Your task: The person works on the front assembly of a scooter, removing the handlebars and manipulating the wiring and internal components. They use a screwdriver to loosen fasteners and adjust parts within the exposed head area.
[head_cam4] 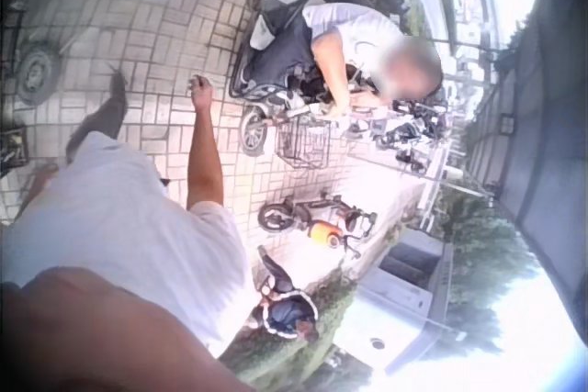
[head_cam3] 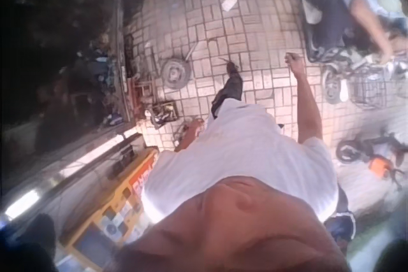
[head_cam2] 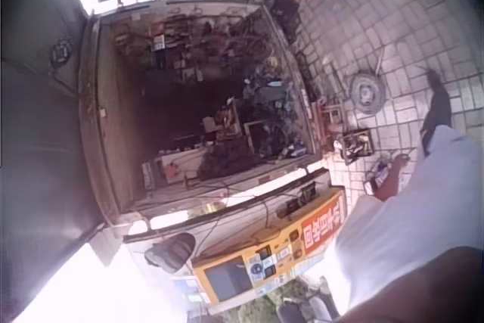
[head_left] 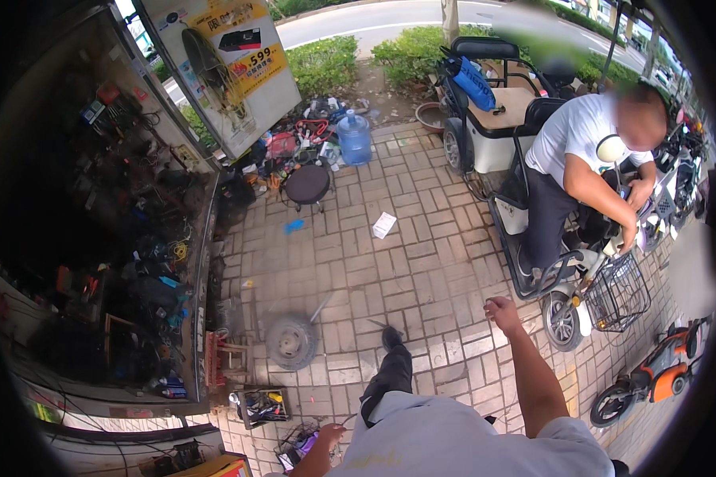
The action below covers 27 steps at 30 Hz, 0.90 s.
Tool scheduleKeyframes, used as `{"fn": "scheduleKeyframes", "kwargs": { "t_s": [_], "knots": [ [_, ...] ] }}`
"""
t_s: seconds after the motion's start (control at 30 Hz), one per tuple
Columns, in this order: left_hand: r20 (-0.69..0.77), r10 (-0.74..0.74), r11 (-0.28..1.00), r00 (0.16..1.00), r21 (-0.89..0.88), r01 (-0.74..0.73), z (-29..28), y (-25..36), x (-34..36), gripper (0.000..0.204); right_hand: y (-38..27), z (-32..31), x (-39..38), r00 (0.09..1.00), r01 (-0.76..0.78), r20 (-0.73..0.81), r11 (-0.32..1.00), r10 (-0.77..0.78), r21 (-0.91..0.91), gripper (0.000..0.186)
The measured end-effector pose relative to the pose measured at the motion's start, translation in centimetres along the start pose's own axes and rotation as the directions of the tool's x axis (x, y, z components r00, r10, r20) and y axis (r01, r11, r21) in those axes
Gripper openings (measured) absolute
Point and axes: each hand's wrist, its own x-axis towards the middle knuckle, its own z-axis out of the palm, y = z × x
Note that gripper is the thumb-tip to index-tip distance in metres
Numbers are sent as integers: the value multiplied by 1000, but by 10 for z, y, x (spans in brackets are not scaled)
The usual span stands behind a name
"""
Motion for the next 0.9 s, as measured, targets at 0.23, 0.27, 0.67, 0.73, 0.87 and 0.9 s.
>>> {"fn": "scheduleKeyframes", "kwargs": {
  "t_s": [0.23, 0.27, 0.67, 0.73, 0.87, 0.9],
  "knots": [
    [-158, 139, 980, 978, 165, -112, -103, 210, 88, 19, 87, 10, 23, 829, -549, -18, 808, 559, -212, 26],
    [-135, 275, 959, 952, 110, -262, -130, 244, 106, 15, 90, 8, 23, 813, -502, 71, 759, 577, -414, 26],
    [-350, 506, 857, 788, 98, -506, -180, 699, 203, 35, 21, 40, 315, 544, -808, 122, 558, 830, -192, 16],
    [-336, 462, 887, 821, 181, -425, -196, 707, 218, 34, 21, 40, 451, 504, -842, 293, 537, 812, -41, 17],
    [-306, 371, 924, 877, 215, -316, -241, 744, 245, 29, -198, 131, 668, 922, -341, 94, 904, 375, -258, 22],
    [-407, 398, 917, 822, 159, -365, -250, 751, 253, 28, -260, 158, 717, 936, -270, 141, 916, 321, -297, 24]
  ]
}}
